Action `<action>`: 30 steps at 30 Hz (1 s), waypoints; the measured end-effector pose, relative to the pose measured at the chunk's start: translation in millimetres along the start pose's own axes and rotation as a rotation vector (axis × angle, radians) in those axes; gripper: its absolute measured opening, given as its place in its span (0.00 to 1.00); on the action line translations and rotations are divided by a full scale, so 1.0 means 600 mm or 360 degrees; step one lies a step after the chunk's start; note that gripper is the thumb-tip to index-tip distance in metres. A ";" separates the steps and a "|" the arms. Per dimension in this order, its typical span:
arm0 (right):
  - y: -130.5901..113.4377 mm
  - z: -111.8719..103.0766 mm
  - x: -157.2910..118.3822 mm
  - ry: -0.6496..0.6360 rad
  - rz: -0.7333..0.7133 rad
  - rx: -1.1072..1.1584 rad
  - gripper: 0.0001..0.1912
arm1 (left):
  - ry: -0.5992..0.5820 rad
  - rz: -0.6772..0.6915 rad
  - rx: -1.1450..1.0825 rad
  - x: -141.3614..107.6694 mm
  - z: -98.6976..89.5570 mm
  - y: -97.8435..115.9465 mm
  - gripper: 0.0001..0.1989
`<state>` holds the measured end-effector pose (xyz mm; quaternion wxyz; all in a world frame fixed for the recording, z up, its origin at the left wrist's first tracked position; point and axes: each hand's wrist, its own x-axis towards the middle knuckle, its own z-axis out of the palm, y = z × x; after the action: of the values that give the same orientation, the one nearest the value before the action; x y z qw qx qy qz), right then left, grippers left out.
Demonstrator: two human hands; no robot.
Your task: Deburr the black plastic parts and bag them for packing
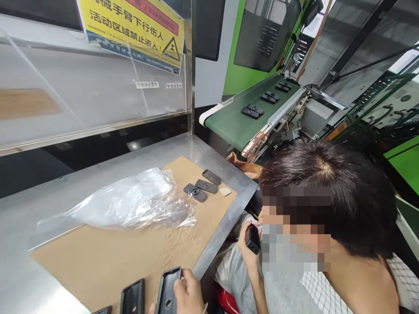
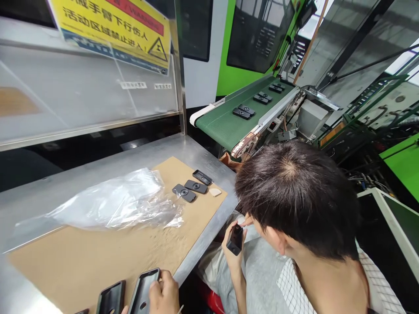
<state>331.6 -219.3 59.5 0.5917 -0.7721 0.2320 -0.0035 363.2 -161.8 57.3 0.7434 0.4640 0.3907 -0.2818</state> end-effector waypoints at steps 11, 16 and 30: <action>-0.012 -0.084 0.020 0.0160 0.0002 -0.0084 0.07 | -0.0103 0.0190 0.0086 -0.001 0.002 -0.015 0.14; -0.015 -0.228 0.076 0.0183 -0.0061 -0.0083 0.12 | 0.0126 0.0627 0.0259 -0.016 0.026 -0.054 0.15; -0.019 -0.175 0.092 -0.0149 -0.0108 -0.0055 0.20 | 0.0339 0.0151 -0.0032 -0.028 -0.045 -0.056 0.20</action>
<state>355.7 -333.0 86.4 0.5879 -0.7890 0.1777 0.0166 319.5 -150.0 48.4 0.7148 0.5018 0.4478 -0.1915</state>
